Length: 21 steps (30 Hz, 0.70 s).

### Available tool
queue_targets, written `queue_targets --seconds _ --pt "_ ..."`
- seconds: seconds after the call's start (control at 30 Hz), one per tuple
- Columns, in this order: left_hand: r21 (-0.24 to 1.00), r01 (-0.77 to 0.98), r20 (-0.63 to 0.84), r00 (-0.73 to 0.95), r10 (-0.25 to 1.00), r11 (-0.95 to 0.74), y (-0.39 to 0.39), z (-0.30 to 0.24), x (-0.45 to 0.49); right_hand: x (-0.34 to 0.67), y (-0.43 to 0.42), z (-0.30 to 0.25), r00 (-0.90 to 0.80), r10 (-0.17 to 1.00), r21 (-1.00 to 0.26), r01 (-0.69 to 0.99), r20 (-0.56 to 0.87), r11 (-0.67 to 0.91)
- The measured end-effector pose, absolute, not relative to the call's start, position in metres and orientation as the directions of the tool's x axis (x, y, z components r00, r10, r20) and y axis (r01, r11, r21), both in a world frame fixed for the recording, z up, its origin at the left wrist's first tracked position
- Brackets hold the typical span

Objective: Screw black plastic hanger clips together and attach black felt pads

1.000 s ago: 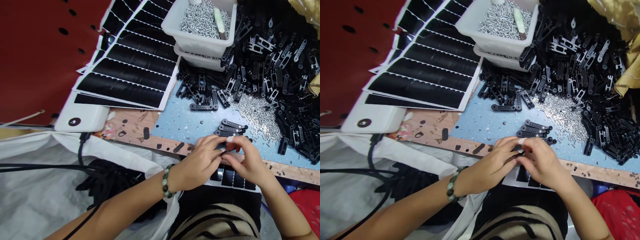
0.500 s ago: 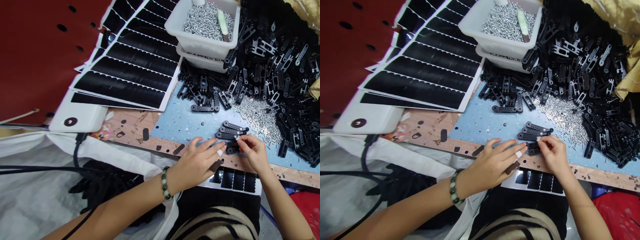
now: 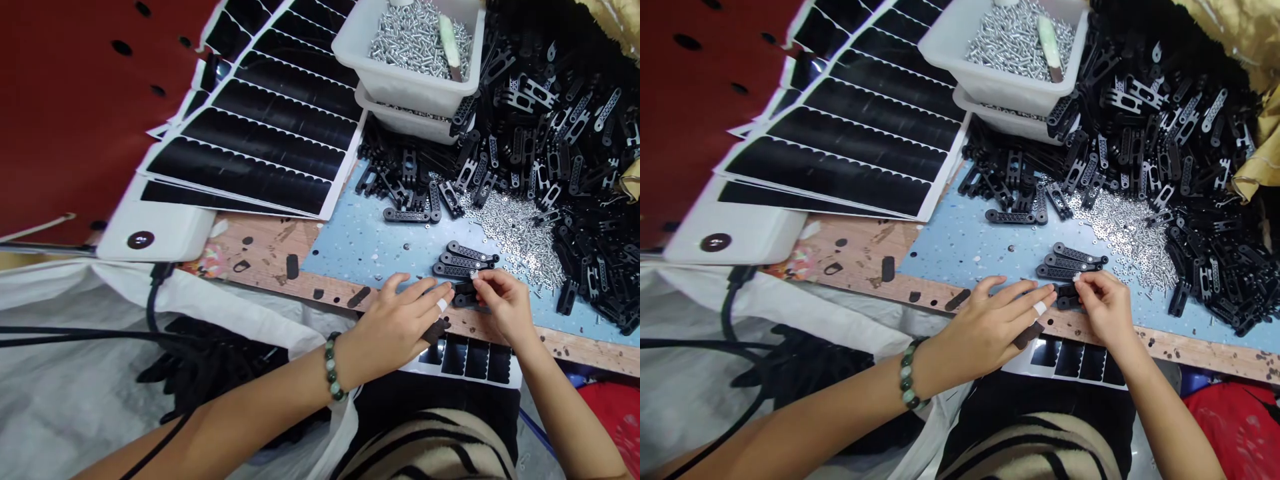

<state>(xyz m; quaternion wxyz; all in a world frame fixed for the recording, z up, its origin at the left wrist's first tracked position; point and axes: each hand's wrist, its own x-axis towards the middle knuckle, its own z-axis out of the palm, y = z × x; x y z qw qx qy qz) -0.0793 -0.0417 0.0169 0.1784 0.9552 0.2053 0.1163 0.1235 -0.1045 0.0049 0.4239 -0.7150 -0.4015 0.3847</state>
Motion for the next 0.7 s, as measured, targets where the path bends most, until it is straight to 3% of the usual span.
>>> queue_targets --seconds 0.17,0.37,0.7 --pt "0.396 0.341 0.159 0.889 0.429 -0.853 -0.0409 0.0173 -0.0789 0.1245 -0.1052 0.0055 0.370 0.913 -0.890 0.339 -0.173 -0.306" --pt "0.407 0.342 0.177 0.880 0.441 -0.847 -0.0411 0.0168 -0.0779 0.1263 -0.1055 0.0063 0.386 0.883 -0.919 0.172 -0.267 -0.354" --pt "0.415 0.344 0.167 0.881 0.442 -0.842 -0.0399 0.0176 -0.0751 0.1225 -0.1028 0.0107 0.341 0.938 -0.818 0.520 -0.064 -0.245"
